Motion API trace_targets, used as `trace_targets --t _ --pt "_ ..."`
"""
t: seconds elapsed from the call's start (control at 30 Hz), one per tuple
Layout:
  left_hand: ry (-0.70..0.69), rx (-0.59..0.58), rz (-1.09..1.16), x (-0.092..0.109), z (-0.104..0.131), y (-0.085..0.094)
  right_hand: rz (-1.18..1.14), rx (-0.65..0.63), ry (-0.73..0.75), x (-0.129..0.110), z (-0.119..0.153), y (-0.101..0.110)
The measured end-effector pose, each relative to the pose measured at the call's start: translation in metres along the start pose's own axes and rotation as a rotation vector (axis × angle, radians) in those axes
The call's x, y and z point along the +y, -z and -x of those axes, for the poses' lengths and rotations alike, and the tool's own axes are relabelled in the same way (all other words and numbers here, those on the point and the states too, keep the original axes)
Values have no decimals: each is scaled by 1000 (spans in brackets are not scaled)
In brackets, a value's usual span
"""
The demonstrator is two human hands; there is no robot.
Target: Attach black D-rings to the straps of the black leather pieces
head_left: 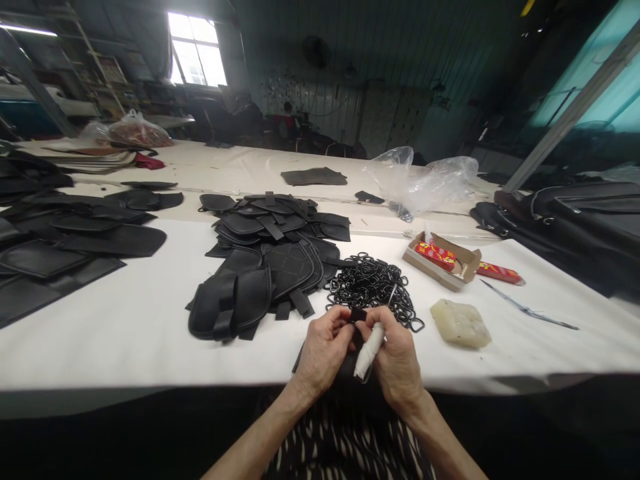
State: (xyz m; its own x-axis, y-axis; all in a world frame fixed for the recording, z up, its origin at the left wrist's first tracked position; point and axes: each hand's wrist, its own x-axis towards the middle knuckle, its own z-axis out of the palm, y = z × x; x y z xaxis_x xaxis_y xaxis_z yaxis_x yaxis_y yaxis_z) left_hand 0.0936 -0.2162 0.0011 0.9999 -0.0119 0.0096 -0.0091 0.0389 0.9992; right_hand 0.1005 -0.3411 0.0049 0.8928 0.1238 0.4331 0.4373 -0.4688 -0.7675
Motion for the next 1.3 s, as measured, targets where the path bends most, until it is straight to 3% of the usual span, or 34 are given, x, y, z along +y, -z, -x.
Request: trace_targets --t 0.23,0.3,0.4,0.47,0.57,0.63,0.73,0.87,1.0,1.07,1.13,1.23,1.3 --pt "-29 188 -189 21 26 6 -50 93 1 4 -6 -1" --pt "85 171 -141 27 37 8 -61 108 27 2 -10 1" --pt "471 -25 199 32 44 12 -68 96 112 -8 -12 4" --pt "699 -113 481 32 43 15 -68 54 206 -18 -7 6" --pt "839 -82 739 30 43 19 -53 -52 381 -32 9 7" --pt "883 -2 796 30 46 21 23 -78 573 -40 23 6" --pt "934 121 791 30 51 22 210 -6 894 -47 40 5" --pt "946 90 744 30 52 21 340 -71 1037 -49 47 7" --pt "812 51 632 29 46 20 279 -131 1013 -44 41 11" --pt "750 59 615 29 43 18 187 -140 931 -40 39 11" --pt "679 85 610 29 42 15 25 -138 748 -33 40 9" --pt "488 122 559 27 43 8 -229 -80 359 -24 46 4" --pt "359 139 485 24 44 4 -273 -23 164 -21 49 1"
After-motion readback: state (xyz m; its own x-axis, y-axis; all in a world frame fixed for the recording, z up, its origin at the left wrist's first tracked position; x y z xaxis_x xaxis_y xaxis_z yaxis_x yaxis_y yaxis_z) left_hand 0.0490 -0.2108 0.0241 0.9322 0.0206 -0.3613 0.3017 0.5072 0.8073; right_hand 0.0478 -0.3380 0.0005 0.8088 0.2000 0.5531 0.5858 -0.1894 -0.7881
